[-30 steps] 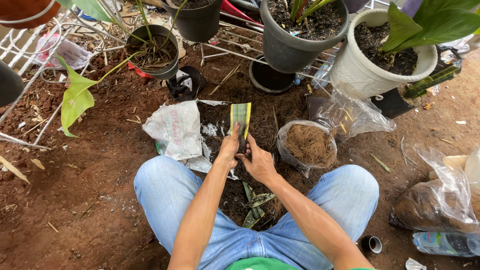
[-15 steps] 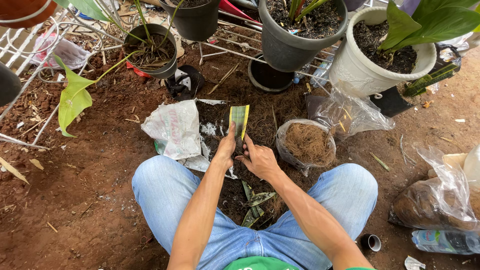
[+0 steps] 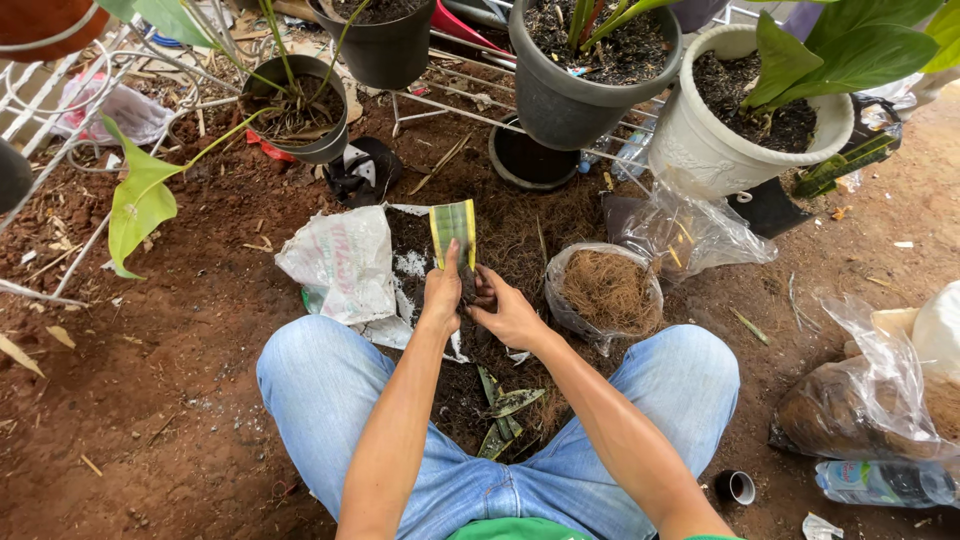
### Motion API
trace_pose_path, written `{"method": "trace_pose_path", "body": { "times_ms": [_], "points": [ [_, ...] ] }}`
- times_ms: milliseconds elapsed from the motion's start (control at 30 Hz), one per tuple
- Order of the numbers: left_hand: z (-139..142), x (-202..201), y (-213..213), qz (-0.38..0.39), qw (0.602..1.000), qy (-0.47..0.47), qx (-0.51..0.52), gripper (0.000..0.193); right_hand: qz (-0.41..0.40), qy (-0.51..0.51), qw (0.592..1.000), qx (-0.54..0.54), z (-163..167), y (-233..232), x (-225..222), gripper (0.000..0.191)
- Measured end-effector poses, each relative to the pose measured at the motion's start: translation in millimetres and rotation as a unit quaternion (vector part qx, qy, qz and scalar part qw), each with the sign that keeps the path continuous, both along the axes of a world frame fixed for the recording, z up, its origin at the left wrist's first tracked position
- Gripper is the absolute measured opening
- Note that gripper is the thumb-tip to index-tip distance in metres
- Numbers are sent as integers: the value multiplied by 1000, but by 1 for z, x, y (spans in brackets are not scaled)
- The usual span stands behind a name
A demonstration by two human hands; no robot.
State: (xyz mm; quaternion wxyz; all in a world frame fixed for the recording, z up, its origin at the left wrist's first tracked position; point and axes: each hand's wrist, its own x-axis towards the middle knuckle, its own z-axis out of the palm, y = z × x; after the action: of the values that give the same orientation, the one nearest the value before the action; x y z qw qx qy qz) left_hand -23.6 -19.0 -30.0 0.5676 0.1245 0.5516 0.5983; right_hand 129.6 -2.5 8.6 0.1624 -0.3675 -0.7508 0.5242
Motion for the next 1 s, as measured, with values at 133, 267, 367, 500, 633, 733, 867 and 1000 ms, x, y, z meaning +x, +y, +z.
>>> {"method": "trace_pose_path", "body": {
  "times_ms": [133, 267, 367, 500, 633, 733, 867, 1000],
  "points": [
    [-8, 1, 5, -2, 1000, 31, 2, 65, 5, 112, 988, -101, -8, 10, -1, 77],
    [-15, 9, 8, -12, 995, 101, 24, 63, -75, 122, 961, -236, -7, 17, 1, 64],
    [-16, 20, 8, -20, 987, 157, 28, 62, -93, 116, 962, -230, -7, 16, -3, 59],
    [-11, 29, 7, -29, 981, 192, -25, 65, -82, 135, 966, -205, -8, 10, -7, 53],
    [-10, 29, 4, -40, 983, 175, 36, 69, -118, 80, 967, -209, -8, 9, -8, 51],
    [-13, 29, 2, -61, 987, 143, 49, 70, -144, 71, 961, -224, -6, 11, -8, 49],
    [-18, 29, 3, -87, 973, 209, 43, 82, -107, 102, 977, -153, -8, 9, -8, 47],
    [-19, 29, 3, -97, 971, 212, 55, 84, -110, 127, 976, -138, -13, 8, -8, 47]
  ]
}}
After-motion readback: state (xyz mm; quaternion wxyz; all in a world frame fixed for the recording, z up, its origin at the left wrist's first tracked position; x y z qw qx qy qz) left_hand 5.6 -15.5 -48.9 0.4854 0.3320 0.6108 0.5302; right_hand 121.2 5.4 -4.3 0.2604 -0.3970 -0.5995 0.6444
